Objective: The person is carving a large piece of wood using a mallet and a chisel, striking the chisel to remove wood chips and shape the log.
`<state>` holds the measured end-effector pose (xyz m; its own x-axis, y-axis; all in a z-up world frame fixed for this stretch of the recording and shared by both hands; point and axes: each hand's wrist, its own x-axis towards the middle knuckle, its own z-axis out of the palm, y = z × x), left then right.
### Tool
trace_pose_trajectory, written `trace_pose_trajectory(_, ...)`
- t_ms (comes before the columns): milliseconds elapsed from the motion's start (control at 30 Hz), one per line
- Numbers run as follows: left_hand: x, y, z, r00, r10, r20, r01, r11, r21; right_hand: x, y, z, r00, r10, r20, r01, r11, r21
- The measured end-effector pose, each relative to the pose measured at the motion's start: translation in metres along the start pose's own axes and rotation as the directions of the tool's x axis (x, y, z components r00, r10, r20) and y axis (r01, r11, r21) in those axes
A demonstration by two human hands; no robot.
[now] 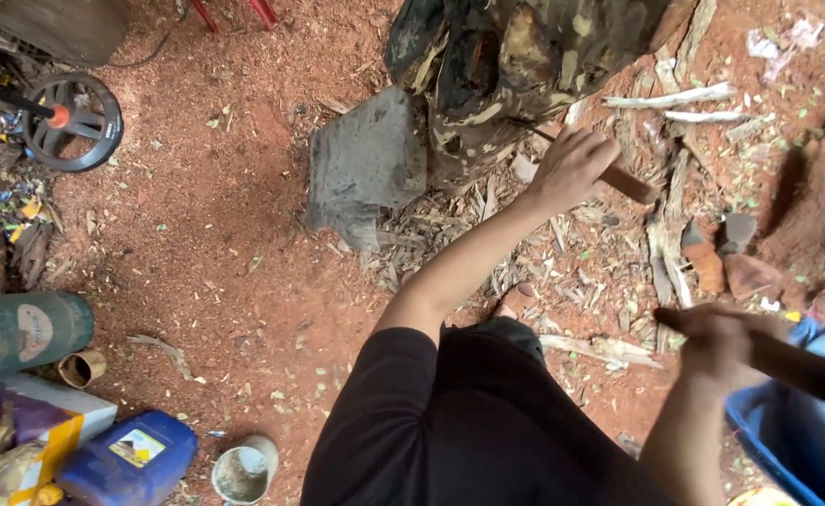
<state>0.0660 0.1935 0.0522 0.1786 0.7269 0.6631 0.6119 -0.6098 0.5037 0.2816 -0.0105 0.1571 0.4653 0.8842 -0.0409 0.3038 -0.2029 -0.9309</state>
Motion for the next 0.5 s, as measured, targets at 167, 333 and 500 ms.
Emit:
trace_pose_trajectory(167, -0.003, -0.015, 0.022, 0.998, 0.054, -0.026, -0.055, 0.998, -0.043, -0.045, -0.038, 0.068, 0.962, -0.214, 0.167, 0.211, 0.977, 0.033)
trace_pose_trajectory(333, 0.014, -0.035, 0.06, 0.997, -0.055, 0.052, 0.056, 0.998, -0.005, -0.02, -0.004, 0.015, 0.963, 0.195, 0.184, -0.169, 0.975, -0.148)
trace_pose_trajectory(500, 0.022, -0.031, 0.047, 0.963, -0.2, 0.178, 0.214, 0.975, -0.064, 0.024, 0.057, -0.045, 0.955, -0.232, -0.185, 0.28, 0.912, 0.301)
